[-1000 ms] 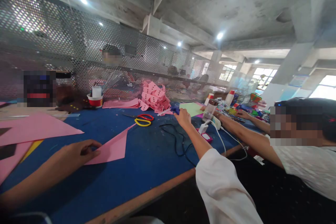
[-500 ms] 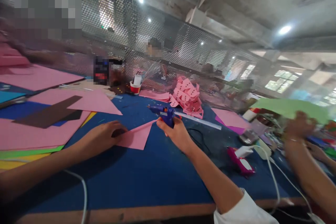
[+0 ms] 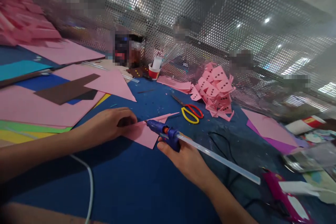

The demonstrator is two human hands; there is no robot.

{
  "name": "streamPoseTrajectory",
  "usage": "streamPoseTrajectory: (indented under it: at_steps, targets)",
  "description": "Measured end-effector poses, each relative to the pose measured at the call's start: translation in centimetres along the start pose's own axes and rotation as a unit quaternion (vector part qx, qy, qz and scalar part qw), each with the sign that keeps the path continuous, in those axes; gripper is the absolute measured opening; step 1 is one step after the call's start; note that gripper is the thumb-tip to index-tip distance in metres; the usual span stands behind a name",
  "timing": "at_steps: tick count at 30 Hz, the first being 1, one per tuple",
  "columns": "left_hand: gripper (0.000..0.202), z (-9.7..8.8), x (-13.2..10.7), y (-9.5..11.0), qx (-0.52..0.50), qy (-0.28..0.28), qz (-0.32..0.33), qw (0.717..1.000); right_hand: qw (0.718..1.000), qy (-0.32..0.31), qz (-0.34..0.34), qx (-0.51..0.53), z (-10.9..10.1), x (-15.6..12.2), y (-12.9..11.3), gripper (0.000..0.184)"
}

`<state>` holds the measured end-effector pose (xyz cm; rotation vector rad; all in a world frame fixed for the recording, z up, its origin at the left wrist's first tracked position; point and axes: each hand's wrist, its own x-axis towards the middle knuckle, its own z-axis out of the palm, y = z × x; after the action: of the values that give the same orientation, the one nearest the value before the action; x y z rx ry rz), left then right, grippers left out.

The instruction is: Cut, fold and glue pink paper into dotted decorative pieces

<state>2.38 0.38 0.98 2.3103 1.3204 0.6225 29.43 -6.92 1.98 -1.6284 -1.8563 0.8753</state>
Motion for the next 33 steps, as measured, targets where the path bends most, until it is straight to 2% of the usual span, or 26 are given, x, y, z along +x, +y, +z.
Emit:
streamPoseTrajectory:
  at_steps: [12,18,23,33]
  targets:
    - [0.021,-0.8,0.0,0.0,-0.008,-0.04,0.023,0.999,0.998,-0.024,-0.016,-0.054,0.6,-0.3,-0.5,0.038]
    - [0.019,-0.9,-0.2,0.2,0.006,-0.046,0.03,0.998,0.994,-0.03,-0.064,-0.087,0.8,-0.6,-1.0,0.035]
    - [0.016,-1.1,-0.2,0.4,-0.002,-0.051,0.025,0.998,0.99,-0.037,-0.061,-0.125,1.1,-0.7,-1.4,0.037]
    - [0.013,-0.7,-0.2,0.2,-0.011,-0.04,0.05,0.998,0.988,-0.031,-0.069,-0.132,1.5,-0.6,-1.4,0.041]
